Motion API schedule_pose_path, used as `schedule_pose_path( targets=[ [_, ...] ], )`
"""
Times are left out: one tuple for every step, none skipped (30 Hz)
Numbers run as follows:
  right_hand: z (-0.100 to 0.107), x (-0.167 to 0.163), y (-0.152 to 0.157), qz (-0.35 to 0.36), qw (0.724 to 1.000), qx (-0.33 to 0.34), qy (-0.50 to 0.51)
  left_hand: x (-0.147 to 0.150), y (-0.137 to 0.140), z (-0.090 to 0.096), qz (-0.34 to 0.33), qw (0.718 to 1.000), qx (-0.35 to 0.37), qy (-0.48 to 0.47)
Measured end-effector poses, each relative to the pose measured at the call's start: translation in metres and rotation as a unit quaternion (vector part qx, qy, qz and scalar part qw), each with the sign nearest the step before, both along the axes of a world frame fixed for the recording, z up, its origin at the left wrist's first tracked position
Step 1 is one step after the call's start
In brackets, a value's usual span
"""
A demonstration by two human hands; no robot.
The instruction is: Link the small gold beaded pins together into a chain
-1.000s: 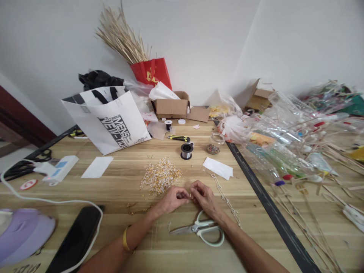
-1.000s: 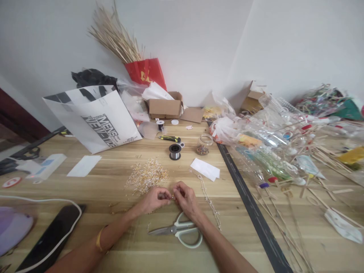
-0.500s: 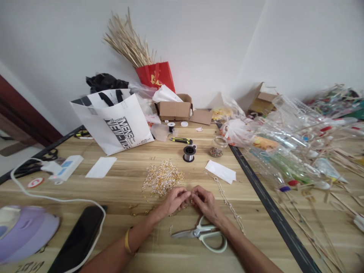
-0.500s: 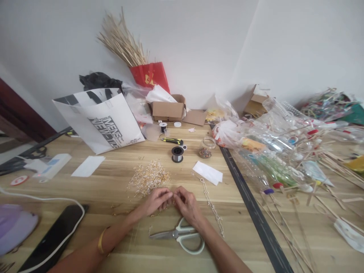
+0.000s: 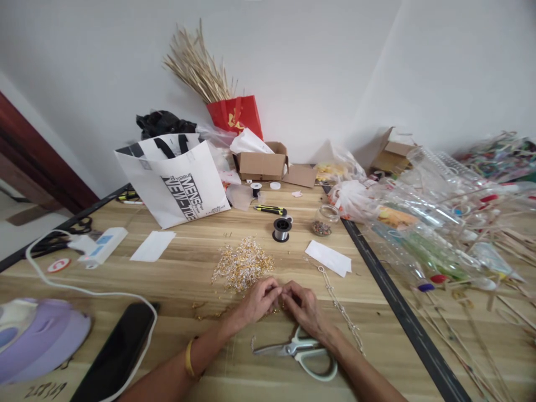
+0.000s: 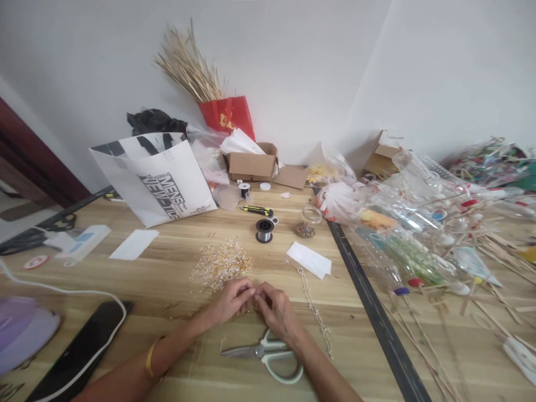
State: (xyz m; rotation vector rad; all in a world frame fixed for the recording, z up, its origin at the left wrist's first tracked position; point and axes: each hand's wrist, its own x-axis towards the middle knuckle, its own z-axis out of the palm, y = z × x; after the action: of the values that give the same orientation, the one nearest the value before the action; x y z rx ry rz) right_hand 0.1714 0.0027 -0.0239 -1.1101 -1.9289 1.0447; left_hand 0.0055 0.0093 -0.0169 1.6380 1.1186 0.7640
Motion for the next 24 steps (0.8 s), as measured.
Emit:
schedule_pose_path(
  targets=[
    [-0.001, 0.0, 0.0, -0.001, 1.0, -0.001, 0.001, 0.0, 0.0, 0.0, 0.0, 1.0, 0.001, -0.003],
    [-0.002, 0.0, 0.001, -0.002, 1.0, -0.001, 0.002, 0.0, 0.0, -0.001, 0.001, 1.0, 0.002, -0.006],
    [-0.002, 0.0, 0.001, -0.004, 1.0, -0.001, 0.003, 0.0, 0.001, -0.001, 0.003, 1.0, 0.003, -0.01],
    [-0.002, -0.001, 0.001, -0.006, 1.0, -0.001, 0.005, 0.0, 0.001, -0.002, 0.006, 1.0, 0.003, -0.013],
    [-0.002, -0.001, 0.001, -0.007, 1.0, -0.002, 0.006, 0.0, 0.001, -0.002, 0.009, 1.0, 0.004, -0.016],
    [-0.002, -0.001, 0.0, -0.007, 1.0, -0.005, 0.007, 0.0, 0.001, -0.002, 0.012, 1.0, 0.004, -0.018],
    [-0.001, -0.001, 0.0, -0.007, 1.0, -0.009, 0.007, 0.0, 0.001, -0.002, 0.013, 1.0, 0.004, -0.019],
    [0.0, -0.002, 0.0, -0.008, 1.0, -0.011, 0.007, 0.0, 0.001, -0.002, 0.014, 1.0, 0.005, -0.019],
    [0.0, -0.001, 0.0, -0.008, 1.0, -0.013, 0.006, 0.0, 0.001, -0.001, 0.014, 1.0, 0.006, -0.016],
    [0.0, -0.001, 0.0, -0.008, 1.0, -0.013, 0.006, 0.0, 0.001, 0.0, 0.014, 1.0, 0.008, -0.013],
    [0.0, -0.001, 0.0, -0.008, 1.0, -0.011, 0.006, 0.0, 0.0, 0.001, 0.016, 1.0, 0.01, -0.009],
    [0.0, -0.001, 0.0, -0.006, 1.0, -0.009, 0.007, 0.0, 0.0, 0.001, 0.019, 1.0, 0.014, -0.004],
    [0.0, 0.0, 0.0, -0.003, 1.0, -0.007, 0.009, 0.0, 0.001, 0.002, 0.021, 1.0, 0.017, 0.001],
    [-0.001, 0.0, 0.001, -0.001, 1.0, -0.006, 0.011, -0.001, 0.001, 0.002, 0.022, 1.0, 0.021, 0.008],
    [-0.001, 0.001, 0.001, 0.0, 1.0, -0.007, 0.013, -0.002, 0.002, 0.003, 0.021, 0.999, 0.023, 0.013],
    [-0.001, 0.001, 0.001, 0.001, 1.0, -0.009, 0.015, -0.004, 0.004, 0.003, 0.021, 0.999, 0.026, 0.018],
    [-0.001, 0.001, 0.001, 0.001, 1.0, -0.013, 0.016, -0.007, 0.007, 0.004, 0.019, 0.999, 0.028, 0.02],
    [-0.001, 0.001, 0.001, 0.0, 1.0, -0.015, 0.017, -0.01, 0.009, 0.004, 0.023, 0.999, 0.03, 0.021],
    [-0.001, 0.002, 0.001, -0.002, 1.0, -0.017, 0.017, -0.014, 0.013, 0.005, 0.031, 0.999, 0.032, 0.018],
    [-0.001, 0.002, 0.001, -0.004, 1.0, -0.018, 0.017, -0.019, 0.017, 0.007, 0.039, 0.999, 0.03, 0.015],
    [-0.001, 0.002, 0.001, -0.006, 1.0, -0.019, 0.017, -0.024, 0.021, 0.009, 0.058, 0.998, 0.035, 0.014],
    [-0.001, 0.002, 0.002, -0.009, 1.0, -0.021, 0.016, -0.029, 0.025, 0.011, 0.073, 0.996, 0.047, 0.022],
    [-0.001, 0.002, 0.002, -0.011, 1.0, -0.023, 0.016, -0.035, 0.029, 0.013, 0.085, 0.994, 0.063, 0.034],
    [-0.001, 0.002, 0.002, -0.012, 0.999, -0.026, 0.016, -0.04, 0.033, 0.014, 0.098, 0.991, 0.077, 0.048]
  ],
)
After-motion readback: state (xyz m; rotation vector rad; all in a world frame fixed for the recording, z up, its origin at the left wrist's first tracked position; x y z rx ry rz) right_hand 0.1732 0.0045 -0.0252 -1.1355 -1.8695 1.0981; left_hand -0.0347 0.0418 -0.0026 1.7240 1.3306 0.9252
